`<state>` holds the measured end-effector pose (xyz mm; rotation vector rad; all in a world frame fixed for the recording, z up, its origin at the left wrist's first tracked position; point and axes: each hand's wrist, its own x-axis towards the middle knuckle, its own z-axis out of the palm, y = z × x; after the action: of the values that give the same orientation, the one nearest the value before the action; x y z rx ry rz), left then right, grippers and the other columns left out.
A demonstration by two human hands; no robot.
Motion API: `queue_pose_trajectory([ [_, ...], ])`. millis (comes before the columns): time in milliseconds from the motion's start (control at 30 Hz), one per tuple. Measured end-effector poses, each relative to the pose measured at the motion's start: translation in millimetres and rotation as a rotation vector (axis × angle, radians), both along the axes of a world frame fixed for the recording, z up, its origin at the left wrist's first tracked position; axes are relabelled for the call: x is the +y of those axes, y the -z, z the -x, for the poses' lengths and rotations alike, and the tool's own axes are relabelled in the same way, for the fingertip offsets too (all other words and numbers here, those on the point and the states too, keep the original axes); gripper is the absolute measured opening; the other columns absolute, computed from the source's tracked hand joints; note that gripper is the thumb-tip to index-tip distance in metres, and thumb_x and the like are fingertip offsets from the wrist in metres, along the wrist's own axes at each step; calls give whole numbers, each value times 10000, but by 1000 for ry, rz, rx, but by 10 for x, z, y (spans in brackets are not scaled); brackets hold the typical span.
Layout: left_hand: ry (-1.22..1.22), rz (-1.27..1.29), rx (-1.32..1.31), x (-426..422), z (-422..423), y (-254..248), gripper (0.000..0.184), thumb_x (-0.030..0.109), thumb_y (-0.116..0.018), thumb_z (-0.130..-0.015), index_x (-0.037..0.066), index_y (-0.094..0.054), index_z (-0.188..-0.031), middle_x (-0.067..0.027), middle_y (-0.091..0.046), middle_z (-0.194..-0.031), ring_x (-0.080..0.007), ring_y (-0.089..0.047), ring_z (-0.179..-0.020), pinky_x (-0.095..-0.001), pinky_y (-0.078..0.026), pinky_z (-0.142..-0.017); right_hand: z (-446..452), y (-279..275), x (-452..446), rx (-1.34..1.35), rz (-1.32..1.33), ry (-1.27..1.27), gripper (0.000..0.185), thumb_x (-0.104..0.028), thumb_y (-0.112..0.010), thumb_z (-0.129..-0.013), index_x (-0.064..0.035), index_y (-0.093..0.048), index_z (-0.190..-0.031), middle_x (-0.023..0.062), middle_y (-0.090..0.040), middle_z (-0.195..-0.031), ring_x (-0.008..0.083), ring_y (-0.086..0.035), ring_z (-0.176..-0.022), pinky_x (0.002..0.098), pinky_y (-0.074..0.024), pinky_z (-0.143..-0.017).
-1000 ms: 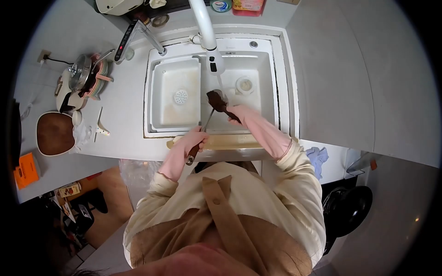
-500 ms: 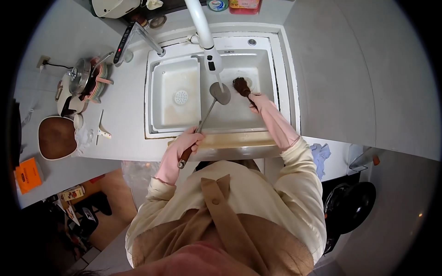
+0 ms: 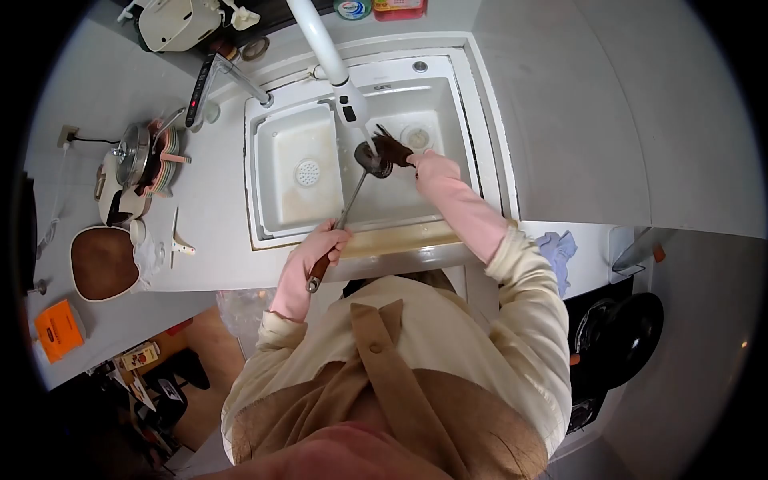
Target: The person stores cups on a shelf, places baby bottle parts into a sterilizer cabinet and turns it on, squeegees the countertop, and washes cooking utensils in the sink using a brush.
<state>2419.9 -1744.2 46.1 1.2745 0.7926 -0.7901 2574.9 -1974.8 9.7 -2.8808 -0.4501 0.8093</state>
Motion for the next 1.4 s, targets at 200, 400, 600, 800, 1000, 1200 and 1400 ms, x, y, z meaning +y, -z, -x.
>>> queue_pose_trajectory([
  [200,-22,-7,7,46,45,26,129,74,-540,-845,98,-495,-963,15,-438,-632,-86,-351,-439,-256,-303,-398,-119,-49,-134,-29,-54,86,469,-131,-539,-863,-290,-547,-1304,111,-557,-1274,290,-632,-1012,398,-518,-835],
  [400,-38,2,-14,22,-31,56,157,82,-549,-826,96,-501,-975,15,-440,-633,-88,-348,-438,-260,-297,-407,16,3,122,4,-49,37,471,-119,-527,-857,-263,-548,-1304,97,-582,-1271,277,-619,-1080,381,-508,-898],
  [600,-55,3,-35,72,56,-1,172,71,-545,-811,95,-500,-974,10,-440,-634,-90,-340,-436,-255,-287,-411,-2,-232,-201,79,-204,335,468,-118,-601,-835,-261,-601,-1280,122,-591,-1273,268,-636,-1029,361,-512,-873],
  [800,15,-24,-34,62,30,42,170,84,-544,-824,99,-492,-985,9,-442,-640,-94,-359,-443,-254,-316,-424,153,-450,-100,407,-433,539,399,-213,-675,-848,-263,-638,-1243,121,-673,-1099,203,-654,-936,317,-509,-827],
  [1000,80,-62,-35,53,-11,1,168,108,-551,-842,94,-484,-995,6,-453,-658,-91,-390,-458,-260,-351,-425,171,-225,135,237,-261,208,417,-295,-627,-864,-265,-601,-1278,100,-655,-1149,269,-627,-1042,363,-493,-924],
  [1200,149,-171,-73,17,86,32,214,119,-538,-858,57,-475,-1052,-5,-465,-664,-105,-434,-481,-270,-383,-437,76,-119,130,261,-314,393,427,-304,-644,-847,-237,-615,-1268,120,-665,-1136,282,-630,-1044,358,-488,-919],
  [1400,249,-258,-143,38,18,112,257,139,-527,-883,21,-455,-1101,-32,-475,-667,-121,-453,-470,-295,-403,-426,223,256,104,310,-463,414,388,-262,-679,-851,-235,-643,-1236,102,-688,-1084,225,-643,-974,334,-486,-889],
])
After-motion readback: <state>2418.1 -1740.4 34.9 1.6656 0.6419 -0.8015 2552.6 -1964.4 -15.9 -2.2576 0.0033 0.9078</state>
